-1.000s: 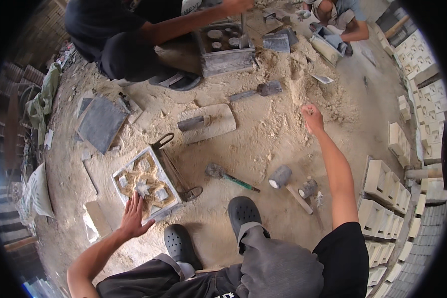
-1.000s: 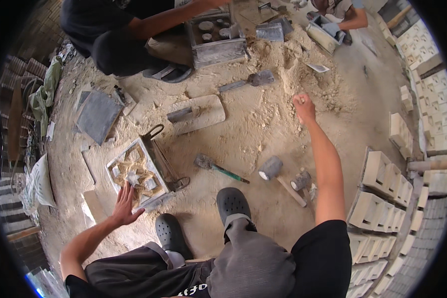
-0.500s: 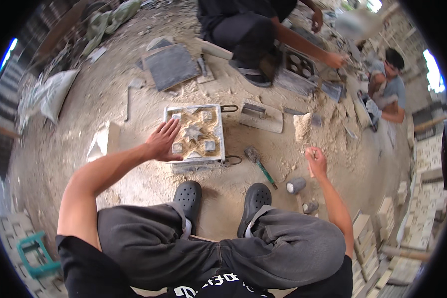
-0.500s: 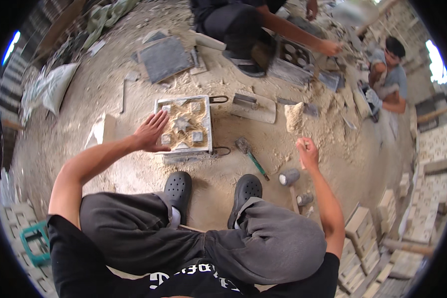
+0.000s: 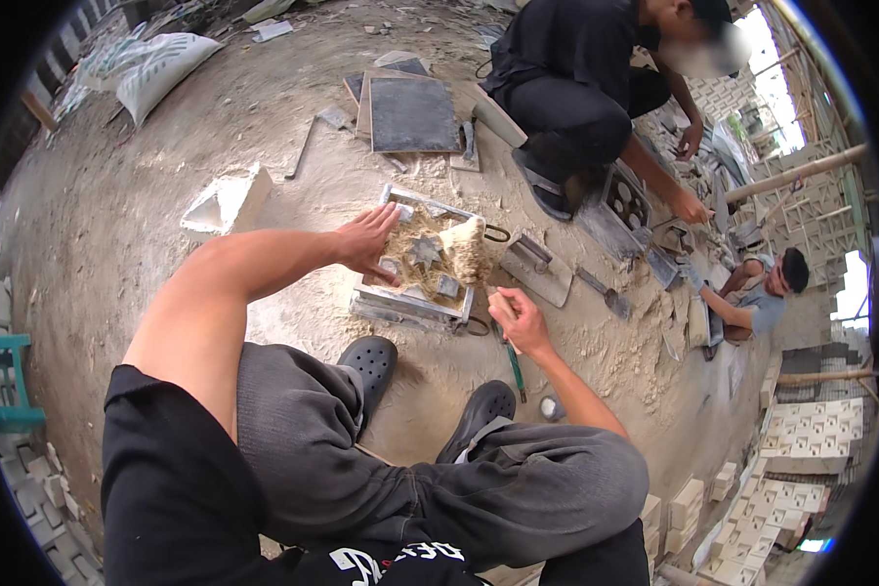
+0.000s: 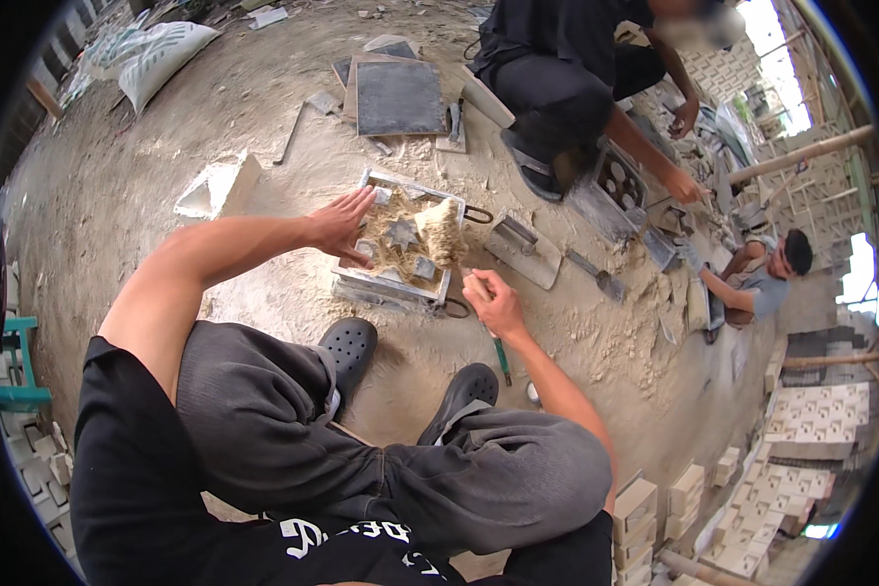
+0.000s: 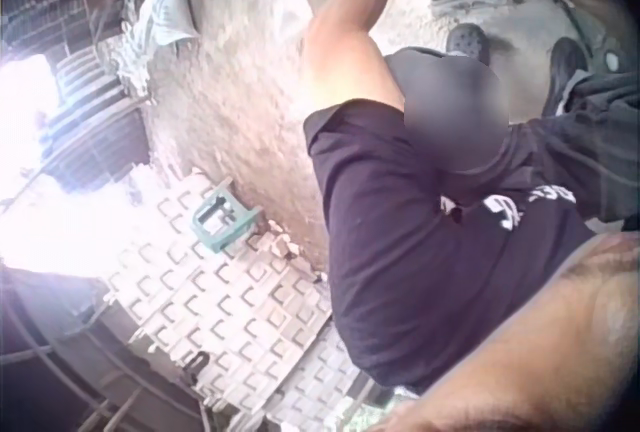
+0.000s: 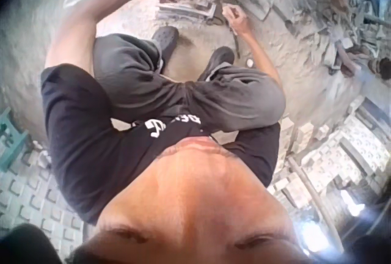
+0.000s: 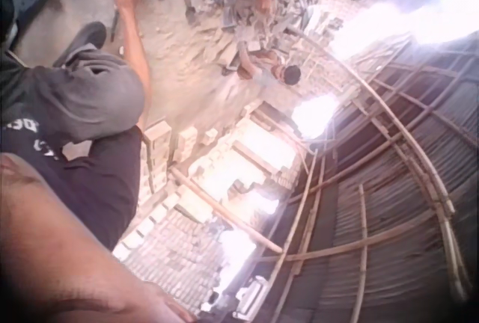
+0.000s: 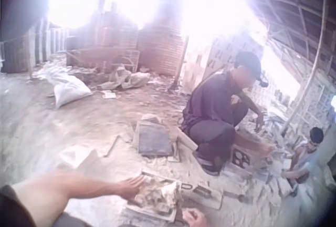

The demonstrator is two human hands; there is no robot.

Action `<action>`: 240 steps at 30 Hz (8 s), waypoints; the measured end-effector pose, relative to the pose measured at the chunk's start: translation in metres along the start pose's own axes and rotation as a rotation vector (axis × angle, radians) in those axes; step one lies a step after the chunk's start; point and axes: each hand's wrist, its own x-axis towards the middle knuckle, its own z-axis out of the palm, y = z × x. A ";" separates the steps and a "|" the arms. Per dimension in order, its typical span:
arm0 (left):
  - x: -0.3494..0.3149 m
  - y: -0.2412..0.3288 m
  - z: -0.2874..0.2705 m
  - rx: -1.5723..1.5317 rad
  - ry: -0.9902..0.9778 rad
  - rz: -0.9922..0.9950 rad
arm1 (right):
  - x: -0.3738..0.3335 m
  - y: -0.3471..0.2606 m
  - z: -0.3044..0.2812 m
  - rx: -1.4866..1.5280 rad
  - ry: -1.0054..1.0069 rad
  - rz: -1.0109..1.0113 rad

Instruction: The person brushes debris from a decorative square mold and then fills it with a cement mixture using a small trowel.

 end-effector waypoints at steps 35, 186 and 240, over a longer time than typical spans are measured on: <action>0.038 0.045 -0.008 -0.679 0.401 -0.265 | 0.028 -0.089 0.017 -0.585 -0.041 -0.215; 0.060 -0.033 0.021 -0.143 0.502 0.045 | -0.004 -0.095 0.055 0.552 0.088 0.445; 0.019 -0.033 0.063 -0.553 0.495 -0.134 | 0.081 -0.149 0.065 -0.209 -0.401 0.121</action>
